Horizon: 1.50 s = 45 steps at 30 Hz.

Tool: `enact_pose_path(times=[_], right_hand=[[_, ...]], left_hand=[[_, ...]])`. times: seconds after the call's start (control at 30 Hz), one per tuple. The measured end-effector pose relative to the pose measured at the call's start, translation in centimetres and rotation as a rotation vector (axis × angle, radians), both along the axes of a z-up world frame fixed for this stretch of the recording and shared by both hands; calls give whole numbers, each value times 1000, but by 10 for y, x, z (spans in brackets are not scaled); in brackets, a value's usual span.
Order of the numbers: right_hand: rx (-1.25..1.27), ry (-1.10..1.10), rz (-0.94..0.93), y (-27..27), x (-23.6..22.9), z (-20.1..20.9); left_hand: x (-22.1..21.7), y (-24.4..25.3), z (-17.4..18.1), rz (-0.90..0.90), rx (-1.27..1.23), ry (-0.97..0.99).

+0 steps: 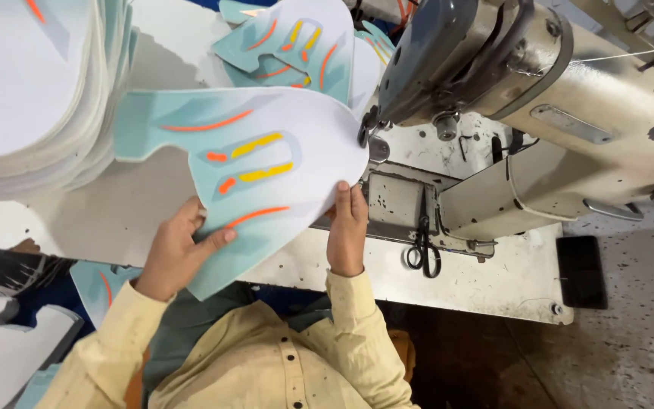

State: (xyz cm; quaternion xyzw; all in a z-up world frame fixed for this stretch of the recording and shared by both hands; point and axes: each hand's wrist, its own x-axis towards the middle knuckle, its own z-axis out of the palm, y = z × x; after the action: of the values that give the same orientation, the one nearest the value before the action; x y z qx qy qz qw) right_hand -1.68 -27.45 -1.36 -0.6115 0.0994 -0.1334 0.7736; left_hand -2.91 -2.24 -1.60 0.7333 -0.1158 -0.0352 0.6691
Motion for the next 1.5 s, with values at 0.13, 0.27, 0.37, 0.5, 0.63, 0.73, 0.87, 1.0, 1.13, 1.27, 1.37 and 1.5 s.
enact_pose_path(times=[0.13,0.27,0.37,0.5,0.63,0.73,0.87,1.0,1.13,1.27,1.37,1.5], right_hand=[[-36,-61,17,-15,20,-14],[8,-55,69,-23,29,-7],[-8,-55,70,-33,26,-13],[-50,92,11,-28,15,13],[-51,43,5,-35,16,0],[-91,45,-1,-38,16,3],[-94,16,38,-37,14,11],[-125,13,37,-38,13,13],[-129,0,49,-38,14,14],[-134,-41,74,-40,15,11],[-114,-37,118,-40,13,11],[-142,-33,105,-38,9,15]], left_hand=[[8,-8,1,-20,-83,-10],[-4,-23,0,96,38,37],[-23,-39,6,167,142,-7],[-38,-66,17,140,163,-46],[-40,-82,28,118,144,-144],[-34,-90,31,107,121,-165],[-25,-100,21,121,125,-187],[-15,-109,32,133,168,-125],[-1,-117,28,145,125,-95],[17,-123,23,134,26,-104],[28,-126,26,121,-42,-87],[42,-135,34,120,-105,-100]])
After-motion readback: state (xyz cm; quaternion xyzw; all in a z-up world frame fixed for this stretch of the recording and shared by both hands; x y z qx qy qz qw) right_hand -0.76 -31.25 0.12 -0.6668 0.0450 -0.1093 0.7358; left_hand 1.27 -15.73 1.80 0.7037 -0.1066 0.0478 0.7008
